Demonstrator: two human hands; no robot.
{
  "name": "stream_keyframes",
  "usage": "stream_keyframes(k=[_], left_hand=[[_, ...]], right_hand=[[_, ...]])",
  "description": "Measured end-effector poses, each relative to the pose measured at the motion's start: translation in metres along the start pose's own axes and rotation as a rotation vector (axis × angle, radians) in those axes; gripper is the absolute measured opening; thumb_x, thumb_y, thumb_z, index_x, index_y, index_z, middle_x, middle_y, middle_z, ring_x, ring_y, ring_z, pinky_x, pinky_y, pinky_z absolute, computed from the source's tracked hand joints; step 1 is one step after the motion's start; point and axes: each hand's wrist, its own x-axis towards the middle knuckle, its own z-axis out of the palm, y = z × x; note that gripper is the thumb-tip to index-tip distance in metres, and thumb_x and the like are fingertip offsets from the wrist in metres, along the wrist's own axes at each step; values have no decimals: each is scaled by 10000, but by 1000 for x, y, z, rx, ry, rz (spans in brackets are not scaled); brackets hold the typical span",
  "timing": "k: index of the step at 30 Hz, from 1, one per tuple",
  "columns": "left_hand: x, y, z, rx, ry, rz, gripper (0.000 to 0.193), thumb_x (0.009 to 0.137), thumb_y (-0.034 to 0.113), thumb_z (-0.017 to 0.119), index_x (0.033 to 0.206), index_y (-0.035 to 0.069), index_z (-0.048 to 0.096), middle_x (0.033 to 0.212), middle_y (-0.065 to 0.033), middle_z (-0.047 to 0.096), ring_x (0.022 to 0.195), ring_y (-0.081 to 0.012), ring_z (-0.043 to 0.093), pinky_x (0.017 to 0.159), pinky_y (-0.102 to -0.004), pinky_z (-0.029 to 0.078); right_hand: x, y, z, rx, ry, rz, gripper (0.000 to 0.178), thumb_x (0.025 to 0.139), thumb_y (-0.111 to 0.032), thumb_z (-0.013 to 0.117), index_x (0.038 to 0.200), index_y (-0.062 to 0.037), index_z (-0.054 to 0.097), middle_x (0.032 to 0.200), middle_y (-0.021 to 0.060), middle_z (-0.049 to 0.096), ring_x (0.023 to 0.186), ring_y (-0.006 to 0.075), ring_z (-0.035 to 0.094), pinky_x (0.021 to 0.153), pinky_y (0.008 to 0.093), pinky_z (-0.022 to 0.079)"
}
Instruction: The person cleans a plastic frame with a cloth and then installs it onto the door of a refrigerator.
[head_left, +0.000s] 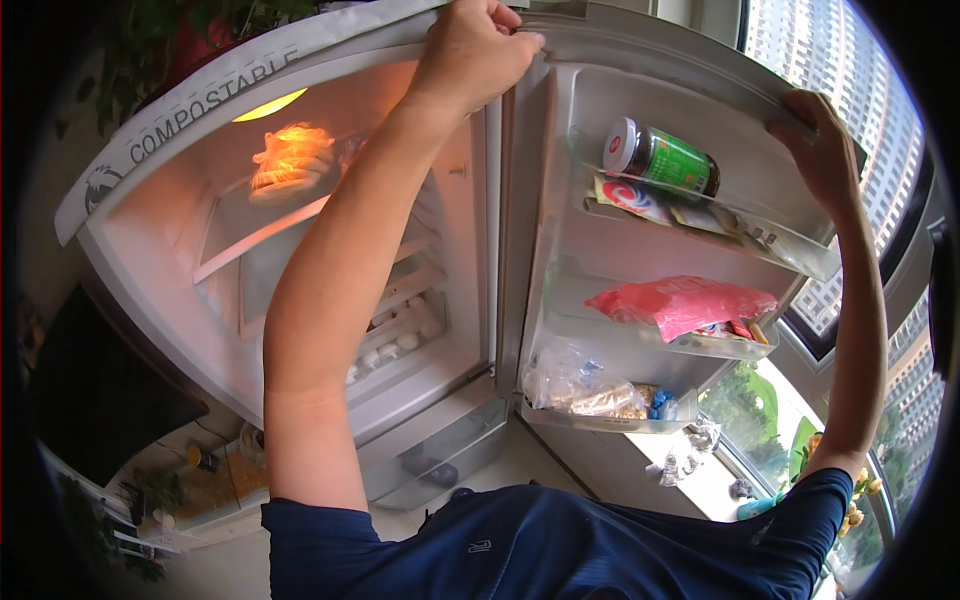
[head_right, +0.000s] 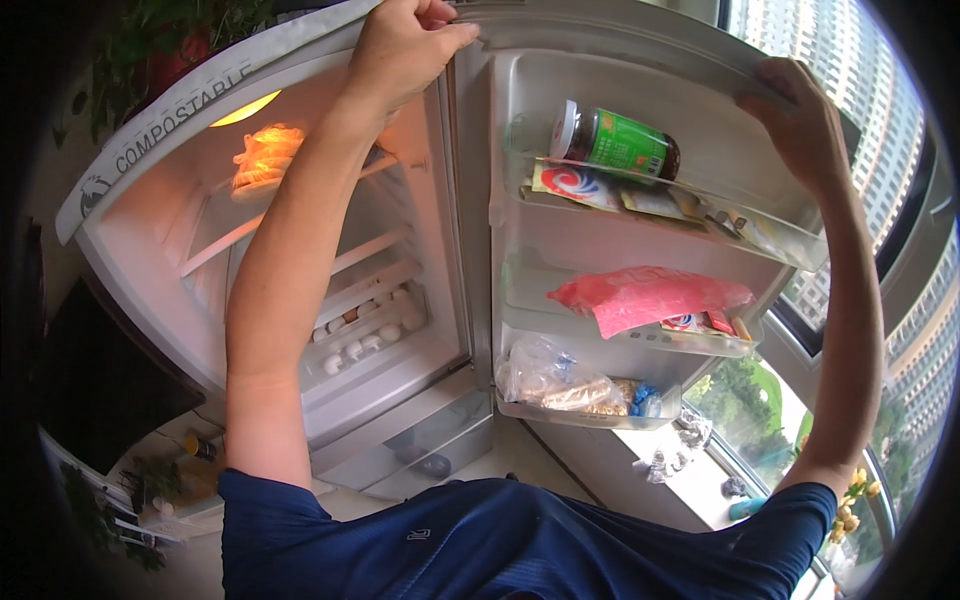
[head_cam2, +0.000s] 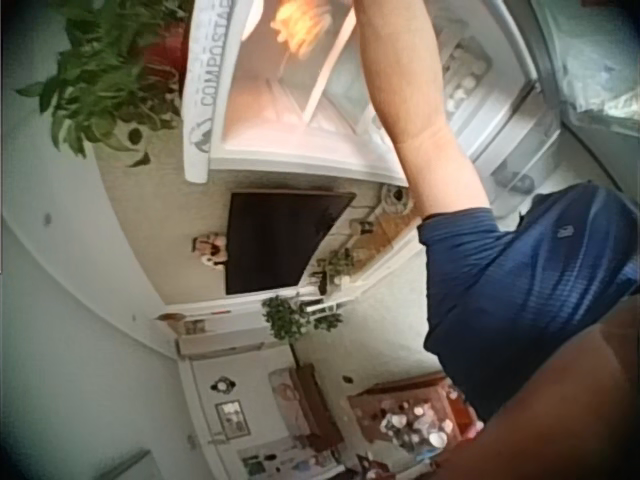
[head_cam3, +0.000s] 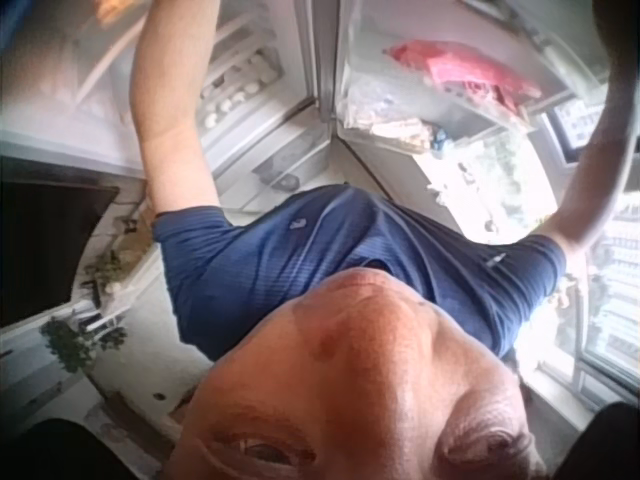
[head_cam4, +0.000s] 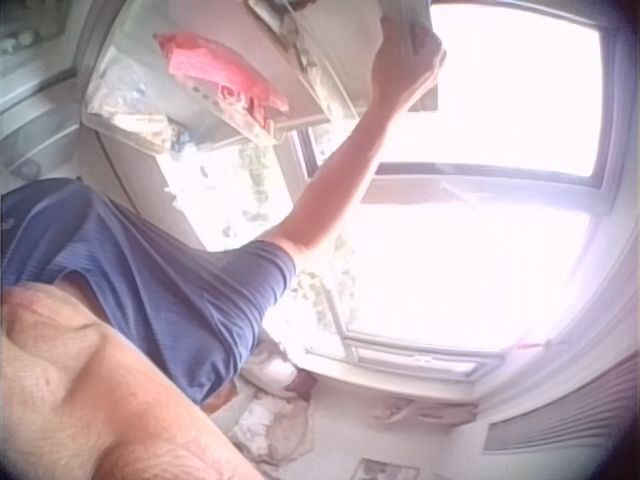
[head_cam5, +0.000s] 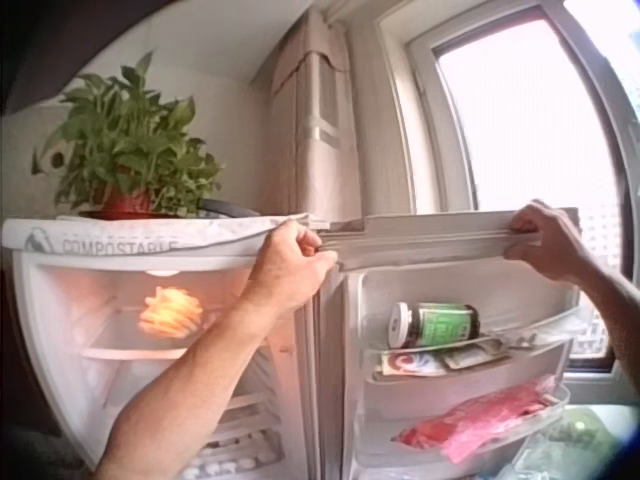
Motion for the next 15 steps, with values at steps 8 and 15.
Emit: stream_keyframes(k=[8,15], left_hand=[[-5,-19,-1,-234,-130,-248,306,895,152,882,1078,-24,710,928,-41,733,802,-106,682,684,-272,579],[-7,-13,0,-321,-110,-350,261,887,162,867,989,-45,745,856,-43,726,766,-108,645,685,-265,521]], right_hand=[[4,-1,3,67,-21,-84,348,920,-209,802,1215,-45,718,1098,131,713,976,242,705,882,379,547],[4,1,2,80,-12,-136,332,916,-225,827,1139,-17,696,1041,119,663,942,253,663,851,380,523]])
